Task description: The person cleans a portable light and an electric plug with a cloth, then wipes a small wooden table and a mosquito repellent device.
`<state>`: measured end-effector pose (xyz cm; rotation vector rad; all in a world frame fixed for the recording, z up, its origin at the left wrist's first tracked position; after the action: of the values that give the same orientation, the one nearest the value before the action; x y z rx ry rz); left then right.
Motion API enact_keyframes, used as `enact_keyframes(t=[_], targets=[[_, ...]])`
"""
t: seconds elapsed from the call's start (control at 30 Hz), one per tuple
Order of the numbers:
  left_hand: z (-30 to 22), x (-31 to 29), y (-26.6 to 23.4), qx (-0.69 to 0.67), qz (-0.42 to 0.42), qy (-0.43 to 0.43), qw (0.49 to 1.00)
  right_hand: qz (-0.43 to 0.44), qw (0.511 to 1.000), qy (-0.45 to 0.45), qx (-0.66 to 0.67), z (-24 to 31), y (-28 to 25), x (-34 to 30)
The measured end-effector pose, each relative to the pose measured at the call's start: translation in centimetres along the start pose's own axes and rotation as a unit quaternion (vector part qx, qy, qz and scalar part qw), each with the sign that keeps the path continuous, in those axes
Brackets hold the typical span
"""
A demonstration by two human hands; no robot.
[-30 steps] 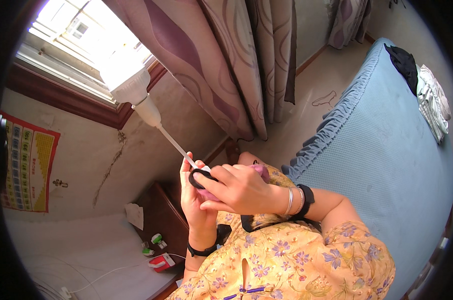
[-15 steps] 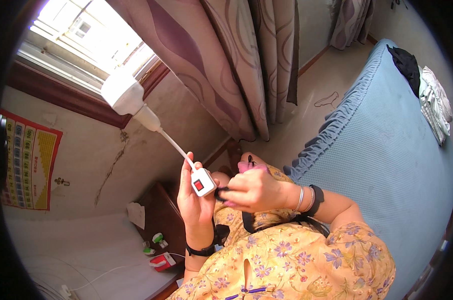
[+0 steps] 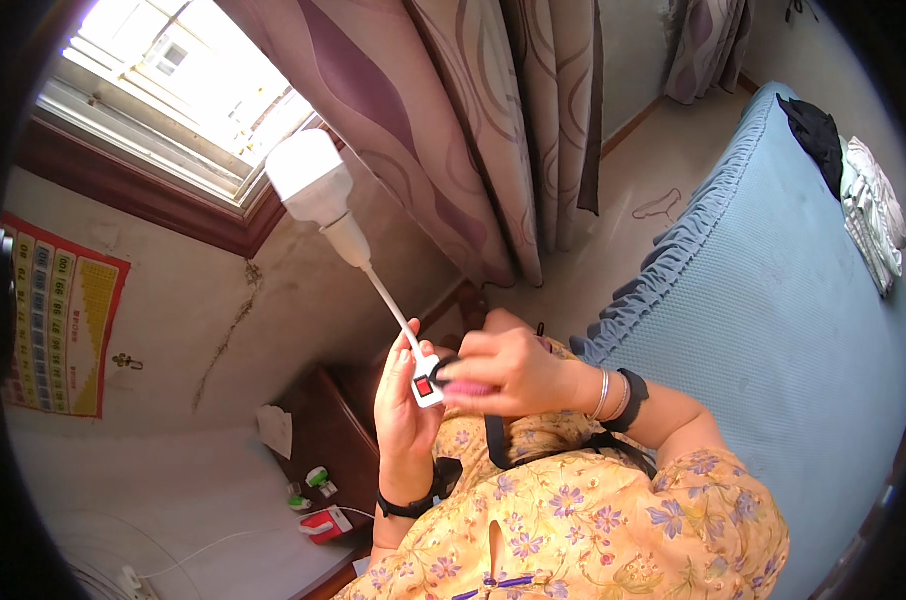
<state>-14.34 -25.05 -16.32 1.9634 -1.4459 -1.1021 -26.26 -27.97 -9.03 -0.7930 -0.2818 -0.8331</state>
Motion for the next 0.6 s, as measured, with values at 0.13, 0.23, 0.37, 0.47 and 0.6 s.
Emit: enact_keyframes(t=[0.13,0.23,0.37,0.47,0.6], targets=[[0.5,-0.2,0.1,0.044,0.012,-0.024,0.999,-0.156,0.965,0.122,0.173,-3.7,-2.8,0.6],[0.7,-0.2,0.9,0.103,0.021,0.020,0.994,-0.155,0.908,0.229,0.315,-4.9,-0.7,0.6],[0.5,-1.1,1.6,0.244,0.067,0.041,0.967,-0.107,0.975,0.135,0.143,-3.4,1.6,1.0],[0.8,-1.4,0.4,0.242,0.090,0.040,0.965,-0.084,0.995,0.043,-0.039,-3.0,0.9,1.7],[1.3,-2.2,2.2,0.193,0.109,-0.012,0.975,-0.167,0.975,0.071,-0.131,-6.1,-2.5,2.3]])
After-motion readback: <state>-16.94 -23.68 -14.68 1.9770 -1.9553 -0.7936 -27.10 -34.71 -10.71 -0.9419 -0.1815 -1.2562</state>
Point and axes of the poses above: each hand's wrist, its own x-axis towards the middle knuckle, its own y-axis out of the palm, z = x × y, the point moved 8 cm from there along x, towards the middle knuckle, and after that the axes turned 1 degree about y, right-handed, at the moved point
